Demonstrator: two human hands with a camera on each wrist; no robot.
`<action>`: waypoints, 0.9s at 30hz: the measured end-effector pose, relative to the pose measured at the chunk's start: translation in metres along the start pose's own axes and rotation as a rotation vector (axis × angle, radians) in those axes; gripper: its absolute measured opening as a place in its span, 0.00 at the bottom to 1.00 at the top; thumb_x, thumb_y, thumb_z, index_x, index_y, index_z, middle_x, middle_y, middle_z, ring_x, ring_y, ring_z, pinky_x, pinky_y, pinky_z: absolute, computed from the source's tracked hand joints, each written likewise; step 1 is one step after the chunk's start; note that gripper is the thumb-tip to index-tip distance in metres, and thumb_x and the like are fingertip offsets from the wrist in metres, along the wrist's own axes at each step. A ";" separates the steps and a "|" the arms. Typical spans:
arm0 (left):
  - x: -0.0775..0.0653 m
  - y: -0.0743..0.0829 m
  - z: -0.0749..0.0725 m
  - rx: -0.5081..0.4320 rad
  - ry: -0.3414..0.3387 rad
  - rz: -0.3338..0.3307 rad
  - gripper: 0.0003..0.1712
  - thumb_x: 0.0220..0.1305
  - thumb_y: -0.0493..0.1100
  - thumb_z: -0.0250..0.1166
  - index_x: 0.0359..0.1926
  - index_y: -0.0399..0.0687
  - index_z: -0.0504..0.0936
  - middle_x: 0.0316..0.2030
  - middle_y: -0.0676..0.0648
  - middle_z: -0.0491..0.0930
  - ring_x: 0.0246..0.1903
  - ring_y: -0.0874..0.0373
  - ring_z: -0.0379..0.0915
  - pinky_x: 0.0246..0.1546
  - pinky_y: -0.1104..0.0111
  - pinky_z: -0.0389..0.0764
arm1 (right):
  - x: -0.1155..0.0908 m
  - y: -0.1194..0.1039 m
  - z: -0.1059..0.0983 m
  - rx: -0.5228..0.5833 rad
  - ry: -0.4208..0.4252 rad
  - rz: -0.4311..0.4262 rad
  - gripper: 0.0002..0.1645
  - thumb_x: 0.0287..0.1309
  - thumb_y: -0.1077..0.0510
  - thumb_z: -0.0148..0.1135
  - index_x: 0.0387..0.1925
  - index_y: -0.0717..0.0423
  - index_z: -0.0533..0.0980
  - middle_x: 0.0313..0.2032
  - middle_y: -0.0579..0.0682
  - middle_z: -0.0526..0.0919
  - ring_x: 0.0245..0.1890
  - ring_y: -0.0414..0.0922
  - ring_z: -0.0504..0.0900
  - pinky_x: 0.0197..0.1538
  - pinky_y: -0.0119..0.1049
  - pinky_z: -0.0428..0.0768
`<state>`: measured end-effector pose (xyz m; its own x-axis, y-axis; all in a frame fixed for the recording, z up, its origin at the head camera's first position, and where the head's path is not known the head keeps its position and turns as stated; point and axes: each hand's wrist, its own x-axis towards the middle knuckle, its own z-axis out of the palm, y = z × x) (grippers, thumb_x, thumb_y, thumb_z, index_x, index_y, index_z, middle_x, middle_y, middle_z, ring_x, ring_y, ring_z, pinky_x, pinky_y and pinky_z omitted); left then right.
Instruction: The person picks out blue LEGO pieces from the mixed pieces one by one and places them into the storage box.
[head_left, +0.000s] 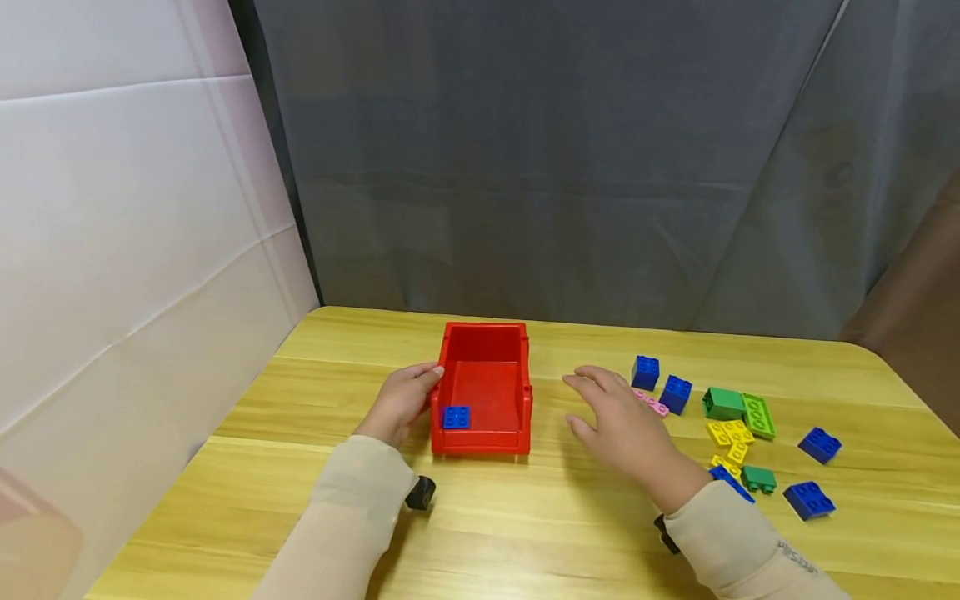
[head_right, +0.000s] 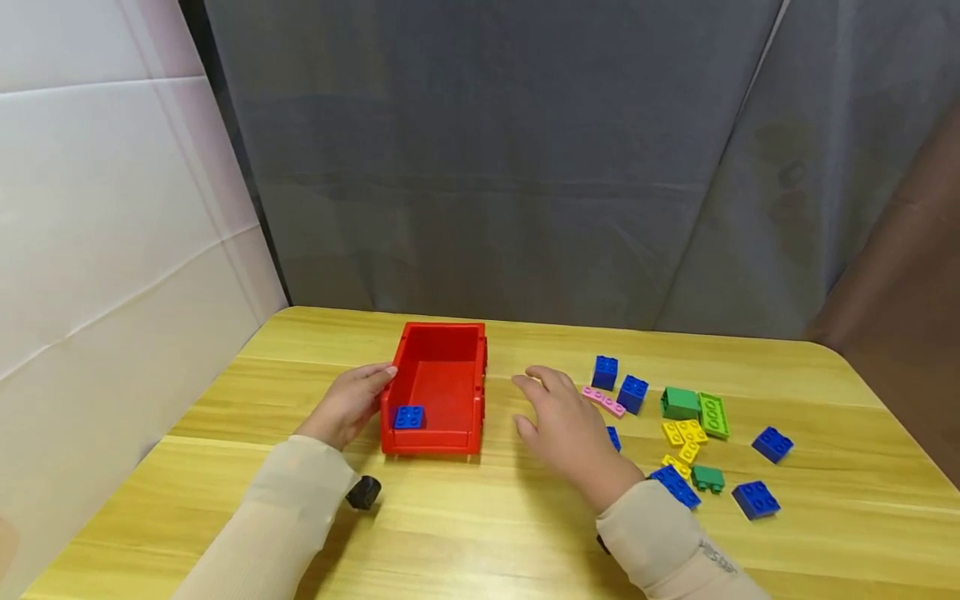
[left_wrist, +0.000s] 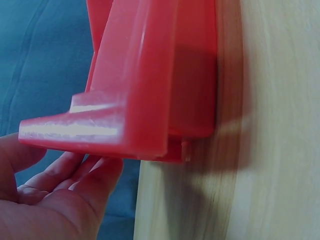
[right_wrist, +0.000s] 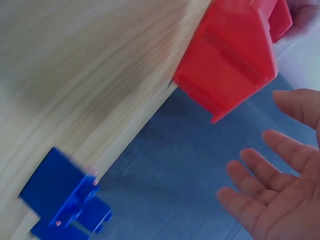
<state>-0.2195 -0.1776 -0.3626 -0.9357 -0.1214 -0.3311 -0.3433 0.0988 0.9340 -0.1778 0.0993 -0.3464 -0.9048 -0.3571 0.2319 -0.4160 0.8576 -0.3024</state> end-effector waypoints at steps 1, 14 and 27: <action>0.000 0.000 0.000 -0.001 0.001 -0.003 0.25 0.74 0.45 0.51 0.68 0.40 0.66 0.63 0.38 0.68 0.63 0.43 0.64 0.64 0.55 0.67 | -0.001 0.003 -0.001 -0.009 -0.001 0.002 0.31 0.58 0.54 0.67 0.62 0.54 0.72 0.63 0.57 0.71 0.63 0.57 0.69 0.60 0.56 0.72; 0.000 0.001 0.000 -0.013 0.000 -0.004 0.25 0.74 0.45 0.50 0.68 0.39 0.66 0.63 0.38 0.68 0.63 0.43 0.64 0.65 0.55 0.67 | -0.011 0.032 -0.013 -0.090 -0.148 0.040 0.28 0.58 0.54 0.66 0.58 0.61 0.75 0.59 0.62 0.74 0.60 0.61 0.71 0.59 0.56 0.72; 0.000 0.002 -0.001 0.015 -0.003 -0.021 0.26 0.75 0.46 0.50 0.68 0.41 0.65 0.65 0.39 0.67 0.64 0.43 0.62 0.65 0.54 0.67 | -0.019 0.048 -0.013 -0.115 -0.220 0.088 0.29 0.54 0.55 0.69 0.56 0.64 0.76 0.61 0.67 0.71 0.62 0.65 0.68 0.59 0.59 0.71</action>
<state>-0.2197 -0.1779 -0.3609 -0.9284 -0.1211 -0.3512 -0.3643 0.1107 0.9247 -0.1790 0.1517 -0.3534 -0.9403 -0.3404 -0.0014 -0.3331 0.9208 -0.2028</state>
